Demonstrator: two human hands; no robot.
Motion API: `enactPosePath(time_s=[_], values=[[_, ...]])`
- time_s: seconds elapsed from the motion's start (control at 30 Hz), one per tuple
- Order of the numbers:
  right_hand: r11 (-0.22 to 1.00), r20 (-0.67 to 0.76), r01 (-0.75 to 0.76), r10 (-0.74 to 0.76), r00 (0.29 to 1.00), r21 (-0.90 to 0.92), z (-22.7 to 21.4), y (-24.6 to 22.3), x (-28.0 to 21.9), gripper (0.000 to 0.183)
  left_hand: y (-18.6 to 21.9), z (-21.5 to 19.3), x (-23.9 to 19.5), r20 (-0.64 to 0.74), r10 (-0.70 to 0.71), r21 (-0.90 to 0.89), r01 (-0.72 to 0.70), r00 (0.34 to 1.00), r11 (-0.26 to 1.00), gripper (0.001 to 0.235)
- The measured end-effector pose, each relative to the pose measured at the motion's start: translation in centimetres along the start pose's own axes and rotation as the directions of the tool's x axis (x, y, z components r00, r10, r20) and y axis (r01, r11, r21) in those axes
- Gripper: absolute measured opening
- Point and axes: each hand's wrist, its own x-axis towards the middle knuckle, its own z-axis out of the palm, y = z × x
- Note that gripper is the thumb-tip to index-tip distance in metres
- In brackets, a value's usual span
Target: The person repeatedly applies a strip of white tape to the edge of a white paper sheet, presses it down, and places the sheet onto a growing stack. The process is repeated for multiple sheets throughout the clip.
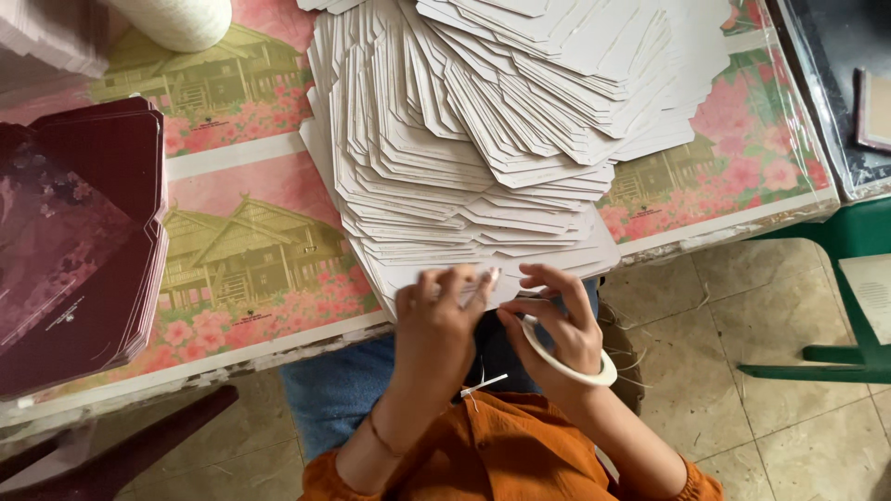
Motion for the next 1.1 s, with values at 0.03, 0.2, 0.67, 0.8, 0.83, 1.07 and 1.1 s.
enactPosePath(time_s=[0.03,0.2,0.67,0.8,0.83,1.07,1.1], values=[[1.0,0.002,0.002,-0.002,1.0,0.002,0.4,-0.1,0.2,0.007,-0.9,-2.0,0.2,-0.001,-0.002,0.001,0.002,1.0,1.0,0.05],[0.983,0.191,-0.117,0.089,0.977,0.142,3.3,-0.9,-0.2,0.007,-4.5,-8.4,-0.9,0.114,-0.375,-0.108,0.386,0.92,0.916,0.072],[0.999,0.243,-0.001,-0.008,0.97,0.036,2.9,-1.4,-0.3,0.011,-4.8,-8.3,-2.3,0.163,-0.389,-0.146,0.412,0.907,0.899,0.068],[0.993,0.203,-0.119,0.117,0.972,-0.004,-1.8,1.1,1.6,0.015,-4.4,-8.4,-2.1,0.163,-0.414,-0.14,0.437,0.895,0.889,0.069],[0.993,0.201,-0.118,0.117,0.972,-0.007,-1.8,1.6,1.4,0.015,-4.2,-8.1,-2.2,0.163,-0.412,-0.143,0.435,0.897,0.889,0.069],[0.975,0.129,-0.044,0.074,0.989,-0.22,-0.3,4.1,0.0,0.014,-1.3,-4.5,0.0,0.118,-0.374,-0.123,0.387,0.92,0.914,0.065],[0.966,0.076,0.015,0.005,0.997,-0.256,-0.1,4.1,0.2,0.016,-0.6,-3.8,0.8,0.105,-0.332,-0.158,0.345,0.937,0.925,0.059]])
